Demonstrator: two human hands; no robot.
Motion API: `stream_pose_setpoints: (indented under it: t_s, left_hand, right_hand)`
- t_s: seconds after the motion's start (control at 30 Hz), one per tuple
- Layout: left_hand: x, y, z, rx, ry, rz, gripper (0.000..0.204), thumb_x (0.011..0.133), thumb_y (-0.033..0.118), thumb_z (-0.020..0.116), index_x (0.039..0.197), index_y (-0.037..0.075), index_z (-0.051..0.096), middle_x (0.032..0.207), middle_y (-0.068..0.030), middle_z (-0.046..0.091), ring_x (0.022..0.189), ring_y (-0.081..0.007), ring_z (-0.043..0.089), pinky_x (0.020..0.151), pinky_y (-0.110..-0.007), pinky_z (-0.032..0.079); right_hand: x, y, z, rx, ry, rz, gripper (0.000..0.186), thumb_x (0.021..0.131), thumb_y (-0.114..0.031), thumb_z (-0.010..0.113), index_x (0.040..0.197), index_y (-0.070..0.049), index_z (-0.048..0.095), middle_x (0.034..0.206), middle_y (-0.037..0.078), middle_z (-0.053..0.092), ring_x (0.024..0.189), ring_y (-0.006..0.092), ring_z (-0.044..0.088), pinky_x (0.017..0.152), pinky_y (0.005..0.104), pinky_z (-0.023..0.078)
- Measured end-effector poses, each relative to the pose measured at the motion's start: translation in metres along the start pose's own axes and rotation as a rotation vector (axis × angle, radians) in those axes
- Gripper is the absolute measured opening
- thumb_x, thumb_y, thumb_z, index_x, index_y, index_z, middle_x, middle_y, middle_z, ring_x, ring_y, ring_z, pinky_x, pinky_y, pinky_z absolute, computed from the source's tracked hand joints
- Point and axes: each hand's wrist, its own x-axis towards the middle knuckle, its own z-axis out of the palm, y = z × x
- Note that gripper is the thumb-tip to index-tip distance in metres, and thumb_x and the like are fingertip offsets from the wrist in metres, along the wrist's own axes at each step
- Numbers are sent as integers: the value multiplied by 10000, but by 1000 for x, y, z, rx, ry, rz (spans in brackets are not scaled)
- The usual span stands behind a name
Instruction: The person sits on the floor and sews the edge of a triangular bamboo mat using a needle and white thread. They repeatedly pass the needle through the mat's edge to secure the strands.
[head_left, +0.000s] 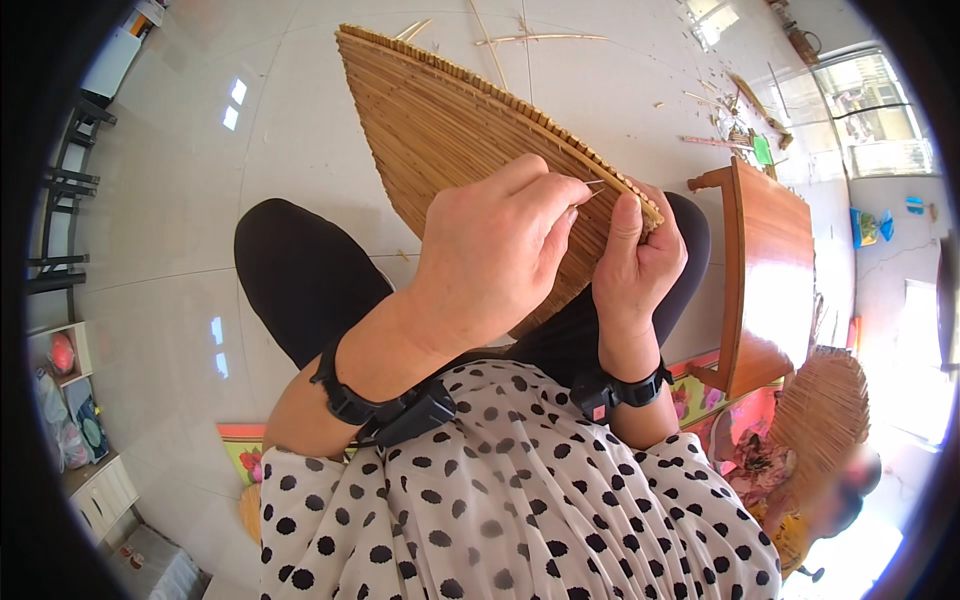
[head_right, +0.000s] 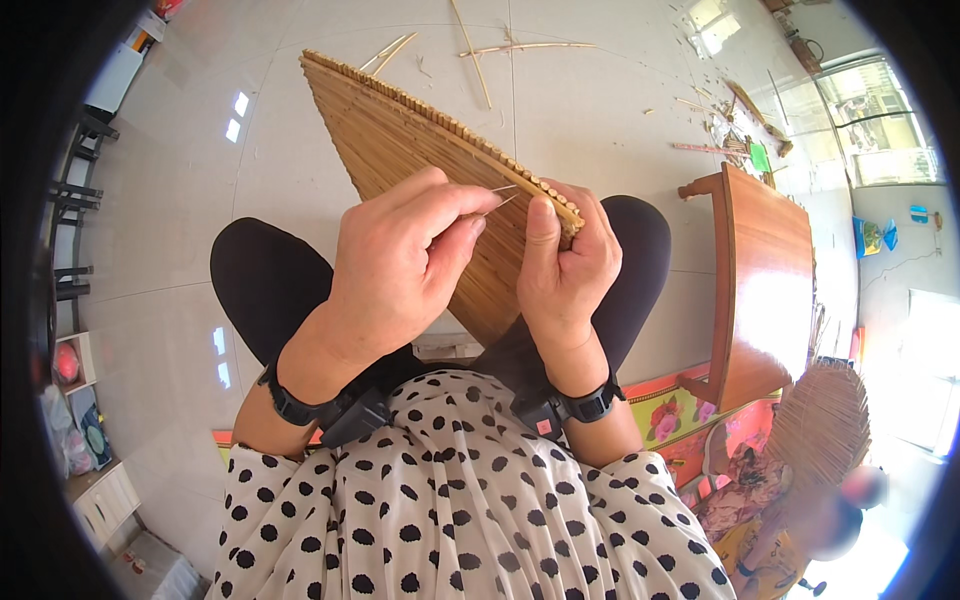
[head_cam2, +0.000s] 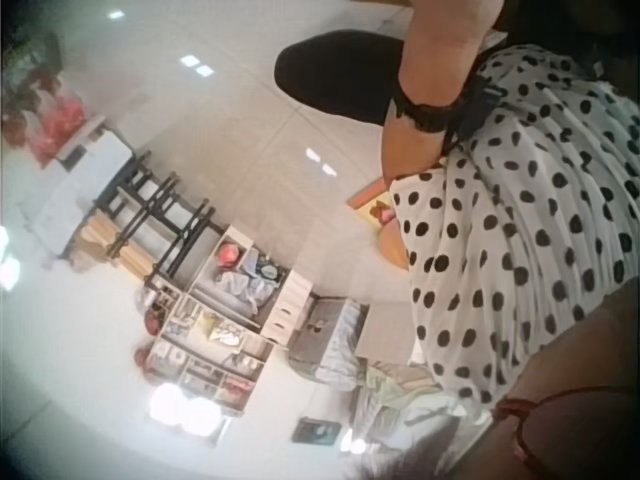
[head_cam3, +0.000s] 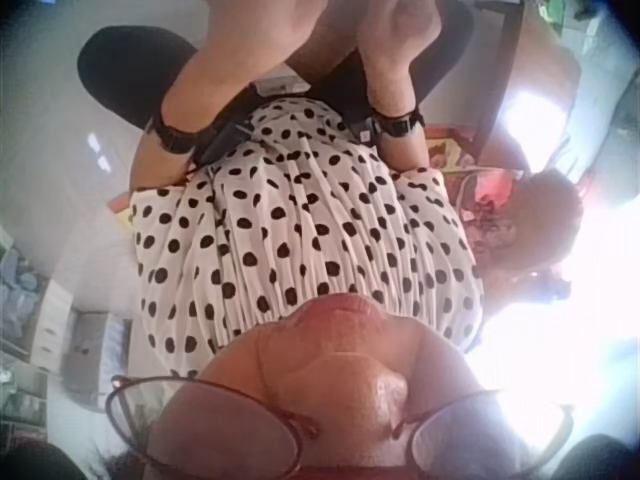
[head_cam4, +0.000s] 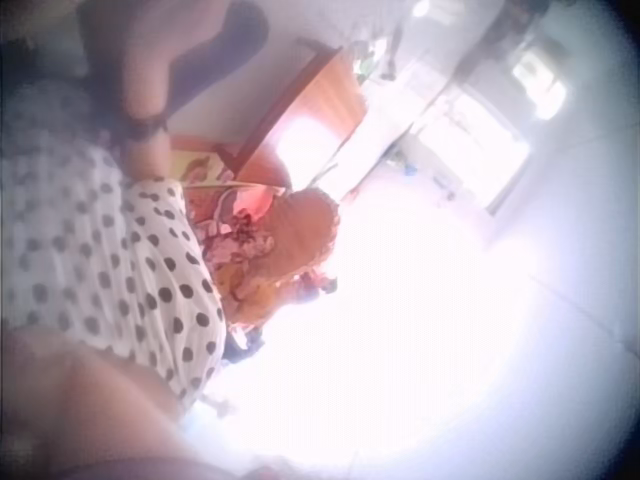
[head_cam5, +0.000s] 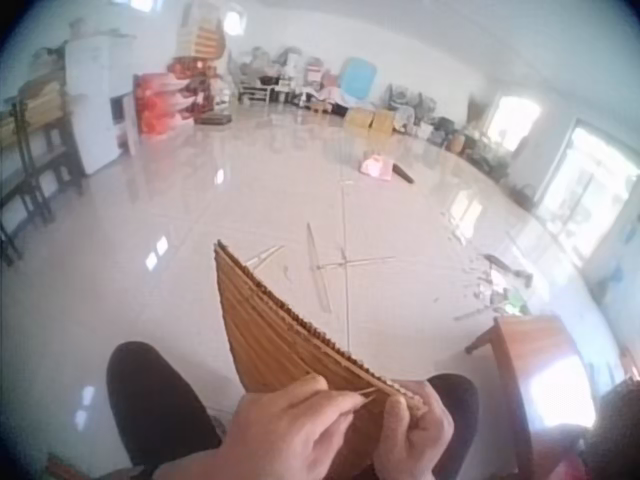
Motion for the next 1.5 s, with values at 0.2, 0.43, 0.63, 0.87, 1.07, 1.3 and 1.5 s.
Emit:
stream_pose_setpoints:
  t_s: [0.2,0.43,0.63,0.87,1.07,1.3,1.5]
  left_hand:
    - [2,2,0,2,4,-2,163,846,-39,713,990,37,719,781,-71,628,570,-211,594,515,-316,458]
    - [4,9,-10,82,-67,-25,140,840,-40,705,959,34,715,777,-85,626,579,-252,606,521,-332,465]
    - [1,8,-20,130,-81,-25,140,842,-52,701,957,25,718,768,-84,616,577,-247,599,527,-322,462]
    - [-15,-3,-47,54,-114,-172,172,867,-86,674,1013,-10,726,758,-75,615,608,-136,592,565,-265,467]
    - [-18,-1,-54,-20,-175,-205,188,888,-79,646,1056,-31,717,773,-72,613,625,-122,567,577,-260,451]
    - [-9,-2,-43,-135,-190,-257,229,922,-68,617,1130,-33,708,789,-60,614,644,-102,527,579,-258,426]
    - [-4,-3,-42,-142,-229,-267,206,932,-34,612,1109,-29,716,828,-90,657,689,-176,591,617,-294,471]
  right_hand:
    - [0,0,0,7,5,-1,196,990,-170,663,1000,23,703,861,104,694,704,188,628,650,285,492]
    - [-2,-8,-1,-72,-31,-66,185,959,-170,695,998,10,710,878,111,703,702,210,655,638,294,509]
    - [-8,-21,7,-126,-46,-123,156,911,-127,732,1008,-7,715,905,130,719,751,278,704,666,324,550]
    - [-4,-30,10,112,-266,-167,219,869,-76,741,1068,10,712,950,149,711,778,259,700,680,323,553]
    - [-17,-27,12,139,-259,-109,235,859,-56,731,1081,19,714,968,156,710,777,244,688,682,323,550]
    - [-14,-21,8,96,-248,-85,213,926,-106,700,1081,41,703,992,171,707,821,277,691,734,330,542]
    - [-14,-17,9,87,-211,-69,213,952,-113,675,1092,47,694,1014,173,698,829,273,686,736,324,533]
